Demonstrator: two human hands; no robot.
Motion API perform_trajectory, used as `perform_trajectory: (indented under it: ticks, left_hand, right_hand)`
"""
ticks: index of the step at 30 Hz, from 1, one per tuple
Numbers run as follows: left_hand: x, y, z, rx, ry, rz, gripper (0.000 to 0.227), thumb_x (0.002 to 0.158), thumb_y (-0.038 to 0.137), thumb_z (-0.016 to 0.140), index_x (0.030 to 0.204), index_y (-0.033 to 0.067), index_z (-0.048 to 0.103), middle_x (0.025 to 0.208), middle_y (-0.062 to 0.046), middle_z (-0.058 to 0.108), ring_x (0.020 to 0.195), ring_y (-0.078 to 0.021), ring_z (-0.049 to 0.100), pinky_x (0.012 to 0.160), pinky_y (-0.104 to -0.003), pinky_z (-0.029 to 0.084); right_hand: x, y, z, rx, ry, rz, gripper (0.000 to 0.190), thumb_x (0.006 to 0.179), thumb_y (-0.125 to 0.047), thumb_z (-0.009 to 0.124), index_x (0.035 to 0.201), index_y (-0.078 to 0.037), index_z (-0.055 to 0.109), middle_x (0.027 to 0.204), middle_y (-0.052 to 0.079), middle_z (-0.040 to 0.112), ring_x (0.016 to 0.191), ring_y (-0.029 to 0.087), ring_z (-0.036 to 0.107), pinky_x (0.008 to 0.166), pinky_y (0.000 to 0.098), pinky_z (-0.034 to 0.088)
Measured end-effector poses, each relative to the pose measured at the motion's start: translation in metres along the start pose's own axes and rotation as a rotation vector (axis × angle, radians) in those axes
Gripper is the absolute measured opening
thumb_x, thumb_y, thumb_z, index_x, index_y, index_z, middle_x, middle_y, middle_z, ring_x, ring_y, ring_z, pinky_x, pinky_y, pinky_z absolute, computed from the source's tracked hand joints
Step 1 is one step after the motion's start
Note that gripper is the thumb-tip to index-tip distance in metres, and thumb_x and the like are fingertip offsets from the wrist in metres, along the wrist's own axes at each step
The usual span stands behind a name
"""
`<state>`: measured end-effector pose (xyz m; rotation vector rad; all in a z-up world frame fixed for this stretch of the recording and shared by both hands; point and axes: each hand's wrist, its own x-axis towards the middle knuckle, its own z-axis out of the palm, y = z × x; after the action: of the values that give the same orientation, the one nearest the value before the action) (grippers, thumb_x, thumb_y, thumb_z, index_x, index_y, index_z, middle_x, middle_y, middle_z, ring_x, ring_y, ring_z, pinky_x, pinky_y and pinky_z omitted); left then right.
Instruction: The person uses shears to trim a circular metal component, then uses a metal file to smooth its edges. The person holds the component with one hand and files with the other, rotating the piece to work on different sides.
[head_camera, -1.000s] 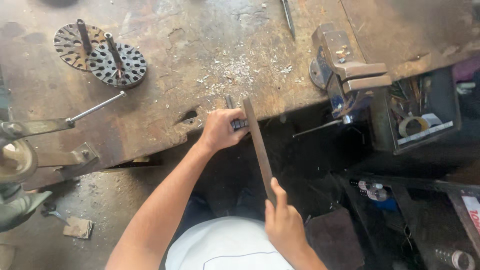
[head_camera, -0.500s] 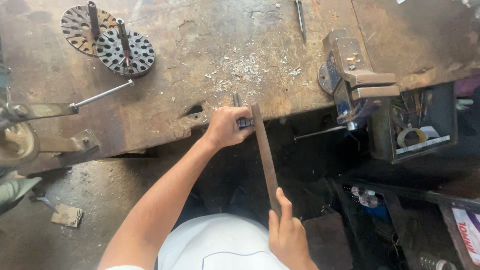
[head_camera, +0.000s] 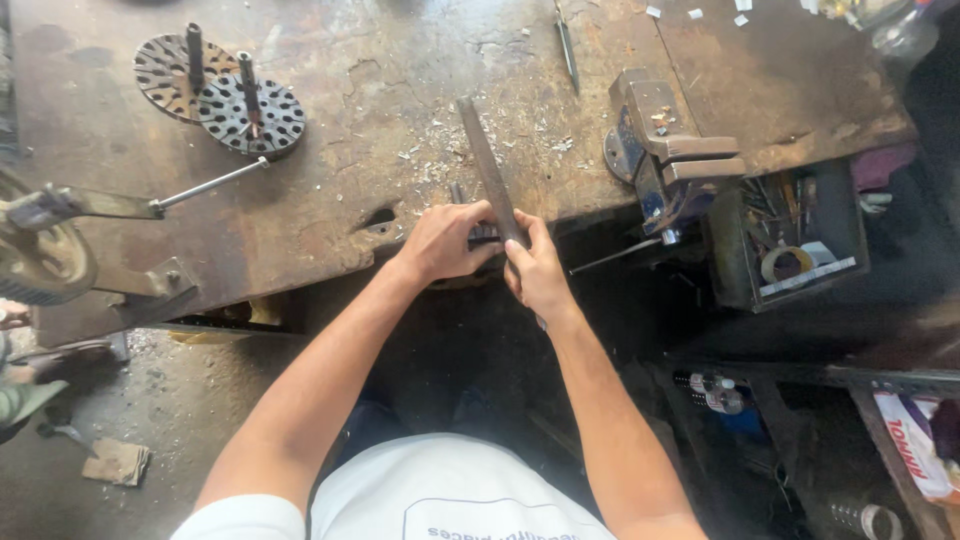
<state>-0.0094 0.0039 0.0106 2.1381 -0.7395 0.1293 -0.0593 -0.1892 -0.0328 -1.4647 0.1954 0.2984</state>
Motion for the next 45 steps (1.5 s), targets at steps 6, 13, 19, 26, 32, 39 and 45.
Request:
perform_trajectory:
  ticks: [6,13,19,26,32,39,45]
  left_hand:
    - [0.002,-0.014,0.008,-0.028,0.021,-0.086,0.027,0.074,0.023,0.086,0.096,0.0125,0.075,0.086,-0.012,0.076,0.083,-0.0326,0.075,0.073,-0.042,0.058]
    - [0.01,-0.016,0.01,-0.009,-0.013,-0.073,0.027,0.071,0.02,0.086,0.093,0.0111,0.072,0.082,-0.011,0.076,0.079,-0.0303,0.076,0.073,-0.041,0.059]
    - [0.009,-0.015,0.01,-0.046,0.058,-0.018,0.026,0.076,0.02,0.086,0.098,0.0129,0.075,0.088,-0.011,0.077,0.083,-0.0308,0.075,0.071,-0.041,0.059]
    - [0.009,-0.019,0.01,0.009,0.014,-0.071,0.026,0.073,0.021,0.086,0.091,0.0106,0.071,0.08,-0.011,0.075,0.077,-0.0322,0.074,0.068,-0.043,0.057]
    - [0.006,-0.016,0.009,0.018,0.017,-0.104,0.025,0.073,0.018,0.085,0.093,0.0107,0.072,0.082,-0.012,0.075,0.08,-0.0327,0.074,0.07,-0.043,0.057]
    - [0.008,-0.022,0.012,-0.007,0.05,-0.058,0.027,0.072,0.02,0.086,0.093,0.0108,0.072,0.084,-0.01,0.076,0.081,-0.032,0.074,0.07,-0.042,0.057]
    - [0.007,-0.017,0.011,0.014,-0.004,-0.127,0.025,0.074,0.022,0.087,0.09,0.01,0.071,0.082,-0.011,0.075,0.079,-0.0331,0.074,0.069,-0.043,0.056]
  right_hand:
    - [-0.107,-0.009,0.003,-0.341,0.091,-0.054,0.054,0.103,-0.009,0.048,0.155,-0.01,0.037,0.068,0.007,0.047,0.049,0.009,0.044,0.045,0.0277,0.037]
    - [-0.107,0.004,0.024,-0.895,0.25,-0.431,0.059,0.093,-0.006,0.058,0.148,0.003,0.038,0.127,0.037,0.062,0.101,0.053,0.066,0.084,0.0518,0.056]
    - [-0.037,-0.02,0.014,-0.192,0.076,-0.087,0.051,0.103,-0.006,0.051,0.153,-0.011,0.042,0.074,0.005,0.05,0.053,0.017,0.044,0.048,0.0331,0.037]
    - [-0.164,-0.009,0.006,-0.69,0.152,-0.096,0.061,0.099,-0.004,0.054,0.157,-0.004,0.035,0.108,0.029,0.067,0.096,0.037,0.066,0.085,0.0422,0.054]
    - [-0.007,-0.015,0.031,-0.614,0.225,-0.563,0.051,0.104,-0.004,0.054,0.153,-0.004,0.038,0.104,0.028,0.064,0.093,0.04,0.064,0.075,0.0437,0.054]
    - [-0.163,-0.012,0.016,-0.642,0.084,-0.208,0.059,0.097,-0.002,0.047,0.152,0.003,0.026,0.119,0.03,0.068,0.09,0.031,0.077,0.078,0.0381,0.06]
    - [-0.049,0.037,0.023,-0.721,0.262,-0.377,0.056,0.104,-0.005,0.053,0.155,0.0,0.032,0.086,0.029,0.067,0.076,0.046,0.071,0.063,0.0469,0.051]
